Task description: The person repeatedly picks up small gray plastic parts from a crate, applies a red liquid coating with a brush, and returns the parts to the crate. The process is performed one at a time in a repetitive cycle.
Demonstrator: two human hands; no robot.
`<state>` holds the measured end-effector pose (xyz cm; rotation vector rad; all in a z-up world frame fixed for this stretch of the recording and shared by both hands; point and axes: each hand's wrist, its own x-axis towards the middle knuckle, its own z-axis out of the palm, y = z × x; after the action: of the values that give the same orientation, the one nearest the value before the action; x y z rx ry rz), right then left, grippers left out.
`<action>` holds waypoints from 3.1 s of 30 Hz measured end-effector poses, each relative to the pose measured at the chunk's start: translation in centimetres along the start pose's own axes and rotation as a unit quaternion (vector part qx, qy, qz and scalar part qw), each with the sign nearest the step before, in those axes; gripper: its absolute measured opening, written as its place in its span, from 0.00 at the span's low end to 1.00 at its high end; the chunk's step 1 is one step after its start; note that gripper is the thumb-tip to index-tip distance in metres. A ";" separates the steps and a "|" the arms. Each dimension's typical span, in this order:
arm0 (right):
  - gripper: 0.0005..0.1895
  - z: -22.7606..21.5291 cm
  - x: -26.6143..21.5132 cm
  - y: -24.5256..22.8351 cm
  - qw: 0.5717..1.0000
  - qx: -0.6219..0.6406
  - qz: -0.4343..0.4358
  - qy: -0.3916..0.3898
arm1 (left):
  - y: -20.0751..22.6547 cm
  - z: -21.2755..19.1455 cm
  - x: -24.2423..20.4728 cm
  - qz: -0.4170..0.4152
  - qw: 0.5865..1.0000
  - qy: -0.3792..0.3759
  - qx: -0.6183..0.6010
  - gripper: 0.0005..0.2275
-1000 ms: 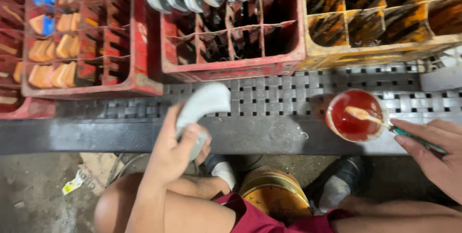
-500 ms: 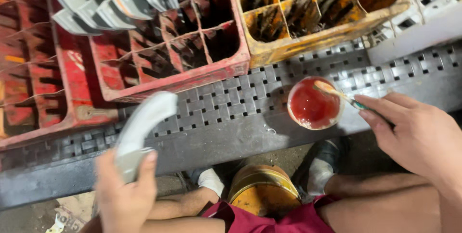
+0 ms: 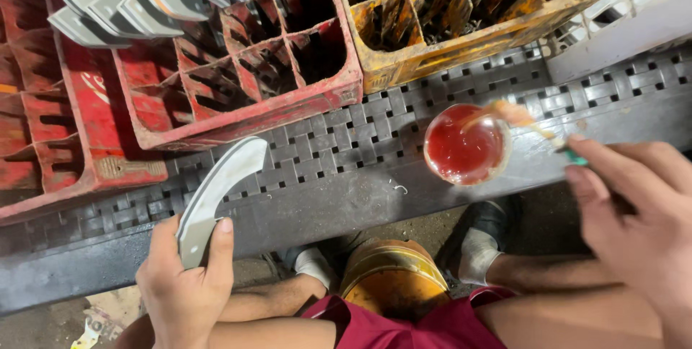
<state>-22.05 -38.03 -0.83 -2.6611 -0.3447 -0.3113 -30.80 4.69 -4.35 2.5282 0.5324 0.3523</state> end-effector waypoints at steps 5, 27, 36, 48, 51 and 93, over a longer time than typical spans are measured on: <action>0.15 1.1 -0.2 -1.4 0.993 -0.019 0.030 -0.114 | 1.0 0.2 0.4 0.017 1.000 0.000 -0.008 0.15; 0.18 1.5 -4.6 2.6 0.691 0.529 0.375 -0.319 | 1.6 0.6 0.8 0.037 0.998 -0.020 -0.037 0.13; 0.18 3.5 -4.8 3.5 0.932 0.284 0.045 -0.221 | 1.8 0.6 0.9 0.071 0.996 -0.025 -0.050 0.12; 0.22 -1.1 -5.4 8.8 0.780 0.510 0.289 -0.218 | 1.4 0.9 0.5 0.051 0.996 -0.032 -0.069 0.11; 0.24 -0.5 -4.8 10.3 0.606 0.752 0.199 -0.166 | 2.5 1.0 0.0 -0.048 0.941 -0.088 -0.323 0.10; 0.17 -0.1 1.2 -0.2 0.996 0.084 0.010 -0.004 | 14.2 7.2 -2.1 -0.201 0.752 -0.337 -0.529 0.10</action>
<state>-20.98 -37.71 -0.33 -2.4993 -0.3323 -0.2533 -25.93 -10.56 -2.86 1.2258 0.3851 -0.3589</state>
